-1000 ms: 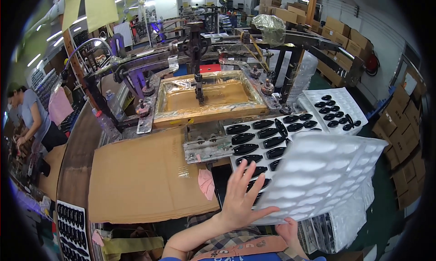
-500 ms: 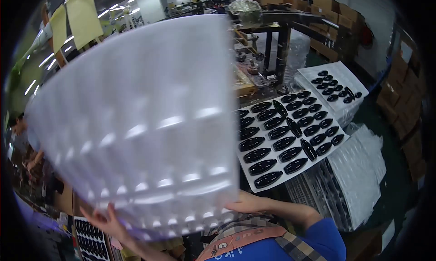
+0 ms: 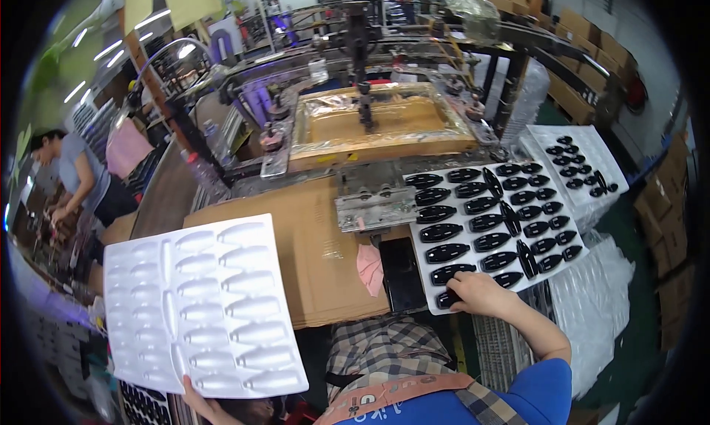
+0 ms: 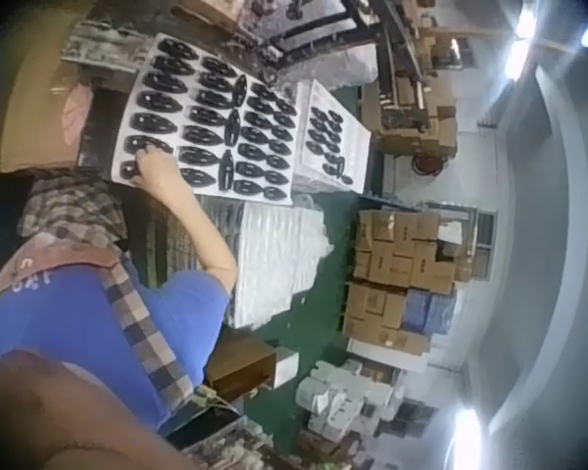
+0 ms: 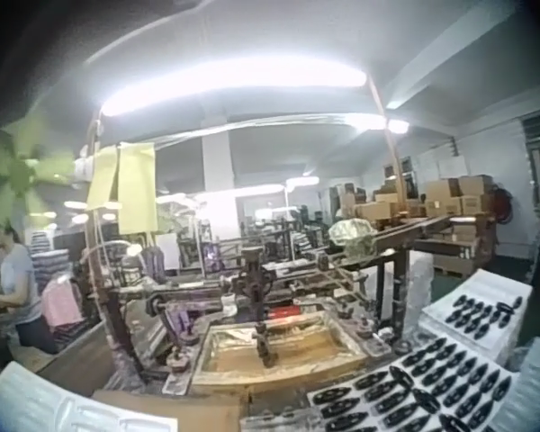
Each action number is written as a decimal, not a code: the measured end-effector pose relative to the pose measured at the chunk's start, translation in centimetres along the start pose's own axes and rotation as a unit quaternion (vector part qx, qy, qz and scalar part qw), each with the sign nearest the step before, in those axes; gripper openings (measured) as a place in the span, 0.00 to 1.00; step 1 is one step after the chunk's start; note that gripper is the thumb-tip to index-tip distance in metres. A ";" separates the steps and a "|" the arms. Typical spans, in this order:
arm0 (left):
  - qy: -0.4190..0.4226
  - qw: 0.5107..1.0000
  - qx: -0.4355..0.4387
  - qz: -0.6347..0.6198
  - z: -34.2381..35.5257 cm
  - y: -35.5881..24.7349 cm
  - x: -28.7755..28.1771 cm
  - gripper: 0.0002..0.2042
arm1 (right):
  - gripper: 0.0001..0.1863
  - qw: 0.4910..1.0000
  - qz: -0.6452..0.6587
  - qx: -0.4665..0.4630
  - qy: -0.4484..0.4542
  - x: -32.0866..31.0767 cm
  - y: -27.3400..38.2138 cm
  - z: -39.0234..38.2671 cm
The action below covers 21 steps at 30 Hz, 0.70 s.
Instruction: The recorder uses a screen printing machine to apply a gold-colored design to small black objects, then sorts them into a tray.
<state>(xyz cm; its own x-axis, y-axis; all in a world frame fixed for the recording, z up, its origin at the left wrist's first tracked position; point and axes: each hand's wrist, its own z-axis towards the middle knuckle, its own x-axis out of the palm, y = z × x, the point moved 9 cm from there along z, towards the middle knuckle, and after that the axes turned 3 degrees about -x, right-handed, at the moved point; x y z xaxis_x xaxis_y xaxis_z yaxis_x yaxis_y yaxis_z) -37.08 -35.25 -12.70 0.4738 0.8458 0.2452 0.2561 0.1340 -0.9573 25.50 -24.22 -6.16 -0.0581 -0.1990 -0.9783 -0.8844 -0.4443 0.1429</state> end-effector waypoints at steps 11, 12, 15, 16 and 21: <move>0.065 0.996 -0.031 -0.046 -4.1 9.2 13.1 0.16 | 0.28 0.905 0.260 0.008 -0.336 -15.7 -4.0 5.6; 0.080 0.995 -0.048 -0.030 -5.2 9.8 14.7 0.15 | 0.29 0.905 0.232 -0.025 -0.354 -16.5 -4.0 6.8; 0.105 0.991 -0.069 -0.040 -6.6 10.8 17.0 0.14 | 0.28 0.915 0.244 -0.069 -0.313 -16.1 -3.6 11.9; 0.102 0.992 -0.068 -0.042 -7.1 10.8 17.3 0.14 | 0.29 0.918 0.211 -0.095 -0.322 -16.5 -2.6 12.9; 0.111 0.987 -0.080 0.080 -8.7 10.2 15.8 0.11 | 0.29 0.945 0.200 -0.072 -0.249 -14.6 -0.7 17.7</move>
<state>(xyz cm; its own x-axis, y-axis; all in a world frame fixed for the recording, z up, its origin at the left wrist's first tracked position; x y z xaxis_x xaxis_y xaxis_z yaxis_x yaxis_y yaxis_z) -19.69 -24.99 -17.24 0.6876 0.7131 0.1368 0.2840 -0.0907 -0.9545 18.79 -5.49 5.39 -0.6167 0.0449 -0.7859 -0.6761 -0.5415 0.4996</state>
